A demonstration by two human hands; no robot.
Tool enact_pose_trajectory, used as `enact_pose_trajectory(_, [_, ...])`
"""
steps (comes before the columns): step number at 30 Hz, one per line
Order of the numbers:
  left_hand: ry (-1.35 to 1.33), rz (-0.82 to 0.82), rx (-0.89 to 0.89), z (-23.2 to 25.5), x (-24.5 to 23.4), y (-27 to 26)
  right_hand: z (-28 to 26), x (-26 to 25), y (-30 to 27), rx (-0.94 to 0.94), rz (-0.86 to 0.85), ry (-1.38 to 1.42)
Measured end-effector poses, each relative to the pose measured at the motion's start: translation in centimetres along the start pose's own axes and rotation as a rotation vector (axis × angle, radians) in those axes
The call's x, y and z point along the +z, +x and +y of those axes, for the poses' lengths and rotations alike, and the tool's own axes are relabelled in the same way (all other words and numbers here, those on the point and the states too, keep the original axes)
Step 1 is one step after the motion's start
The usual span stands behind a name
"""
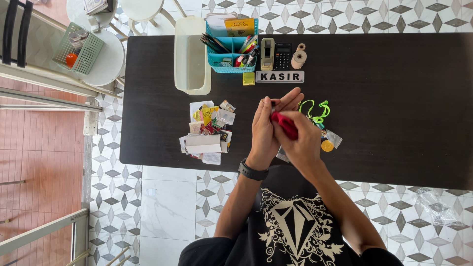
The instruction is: The person uses a thin metal tool to manipulate and adjust components inside a small red pouch, handling items such as a green lanyard and small plastic bags on a table.
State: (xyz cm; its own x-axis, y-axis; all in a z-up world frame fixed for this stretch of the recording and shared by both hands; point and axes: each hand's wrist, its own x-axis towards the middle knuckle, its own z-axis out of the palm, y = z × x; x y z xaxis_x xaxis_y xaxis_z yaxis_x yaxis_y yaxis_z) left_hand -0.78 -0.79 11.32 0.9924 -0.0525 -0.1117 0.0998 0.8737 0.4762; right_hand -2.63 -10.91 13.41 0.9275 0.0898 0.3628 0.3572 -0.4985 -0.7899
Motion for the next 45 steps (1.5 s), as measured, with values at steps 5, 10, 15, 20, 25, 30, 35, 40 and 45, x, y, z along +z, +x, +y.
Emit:
enact_pose_trajectory(5, [0.005,0.001,-0.019,-0.8,-1.3,-0.1,0.4,-0.3,-0.4,-0.012,-0.016,-0.022])
enact_pose_trajectory(10, [0.059,0.027,-0.024,-1.2,-1.5,-0.7,1.1,-0.1,1.1,-0.023,0.06,-0.025])
enact_pose_trajectory(15, [0.072,-0.013,0.041,0.1,-1.1,-0.4,0.3,0.7,-0.7,0.031,-0.013,-0.021])
enact_pose_trajectory(20, [0.02,-0.049,0.024,-0.2,-1.5,-0.9,0.0,0.3,-0.4,-0.054,-0.028,-0.043])
enact_pose_trajectory(25, [0.043,-0.071,0.008,-0.4,-2.1,-1.5,0.1,0.0,1.0,-0.039,0.044,-0.021])
enact_pose_trajectory(30, [-0.003,-0.03,-0.015,0.7,-1.4,-1.6,-0.2,1.0,-0.5,0.001,0.003,0.004])
enact_pose_trajectory(35, [-0.029,-0.033,-0.012,1.3,-1.7,-1.5,-0.7,1.4,-1.0,-0.002,-0.041,0.0])
enact_pose_trajectory(40, [-0.03,-0.057,-0.038,0.9,-3.0,-1.6,-0.6,1.2,1.8,-0.011,0.038,-0.009])
enact_pose_trajectory(45, [-0.003,-0.056,-0.035,2.4,-2.8,-1.4,-1.4,2.7,1.5,-0.025,0.076,-0.006])
